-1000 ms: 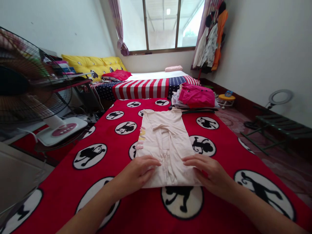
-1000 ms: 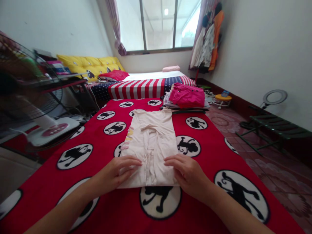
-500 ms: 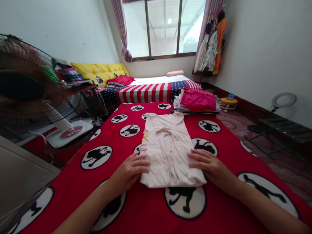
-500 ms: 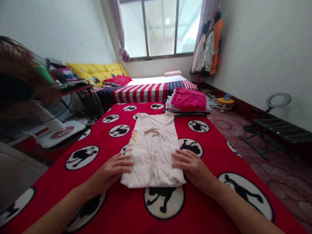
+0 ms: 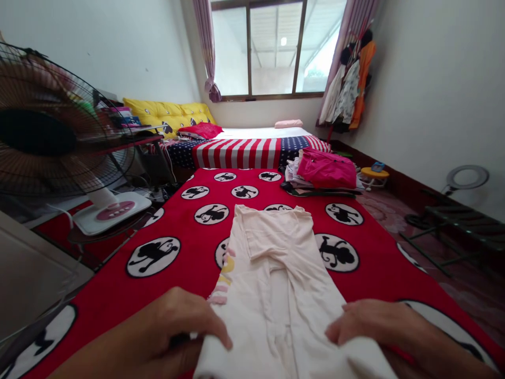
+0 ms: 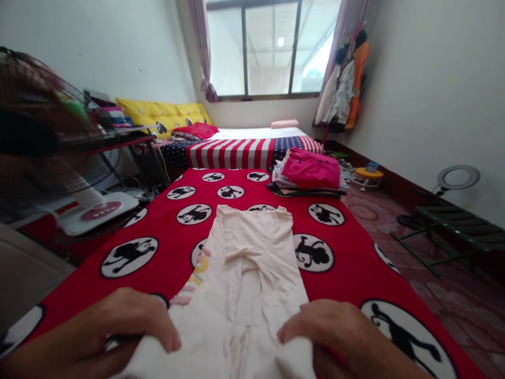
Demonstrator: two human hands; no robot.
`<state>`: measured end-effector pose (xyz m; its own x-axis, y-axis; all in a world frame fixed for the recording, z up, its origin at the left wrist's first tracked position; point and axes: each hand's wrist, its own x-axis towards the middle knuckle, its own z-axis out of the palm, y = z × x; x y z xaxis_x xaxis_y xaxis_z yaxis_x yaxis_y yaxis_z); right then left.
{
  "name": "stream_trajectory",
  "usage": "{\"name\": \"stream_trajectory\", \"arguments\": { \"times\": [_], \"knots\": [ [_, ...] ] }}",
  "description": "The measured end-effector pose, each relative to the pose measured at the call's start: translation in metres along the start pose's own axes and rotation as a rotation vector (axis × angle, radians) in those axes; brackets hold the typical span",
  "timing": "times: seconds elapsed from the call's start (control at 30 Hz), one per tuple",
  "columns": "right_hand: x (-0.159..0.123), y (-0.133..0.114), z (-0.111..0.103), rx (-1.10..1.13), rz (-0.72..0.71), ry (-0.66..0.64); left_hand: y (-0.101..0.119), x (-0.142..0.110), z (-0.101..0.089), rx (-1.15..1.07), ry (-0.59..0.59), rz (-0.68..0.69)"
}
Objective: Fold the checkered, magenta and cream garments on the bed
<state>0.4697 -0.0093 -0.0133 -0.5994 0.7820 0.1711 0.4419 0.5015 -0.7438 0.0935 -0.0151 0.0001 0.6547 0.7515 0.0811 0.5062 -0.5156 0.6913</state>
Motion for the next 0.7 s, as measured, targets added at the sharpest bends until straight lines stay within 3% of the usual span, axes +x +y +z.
{"name": "stream_trajectory", "arguments": {
  "times": [0.07,0.17,0.27,0.33,0.47,0.6,0.7],
  "knots": [
    [0.024,0.013,-0.014,0.156,0.159,0.198,-0.010,0.032,-0.017,-0.159,0.089,-0.038],
    [0.083,0.048,-0.032,0.395,0.319,0.386,-0.042,0.100,-0.035,-0.478,0.321,-0.154],
    [0.140,0.098,-0.028,0.562,0.453,0.528,-0.088,0.163,-0.031,-0.652,0.493,-0.290],
    [0.160,0.131,-0.015,0.501,0.542,0.628,-0.118,0.188,-0.018,-0.690,0.609,-0.440],
    [0.164,0.167,0.005,0.337,0.532,0.795,-0.151,0.199,0.006,-0.707,0.647,-0.488],
    [0.160,0.162,0.004,0.361,0.479,0.709,-0.152,0.196,0.008,-0.760,0.634,-0.412],
    [0.162,0.157,0.000,0.200,0.461,0.764,-0.151,0.199,0.007,-0.628,0.720,-0.383]
  ]
}}
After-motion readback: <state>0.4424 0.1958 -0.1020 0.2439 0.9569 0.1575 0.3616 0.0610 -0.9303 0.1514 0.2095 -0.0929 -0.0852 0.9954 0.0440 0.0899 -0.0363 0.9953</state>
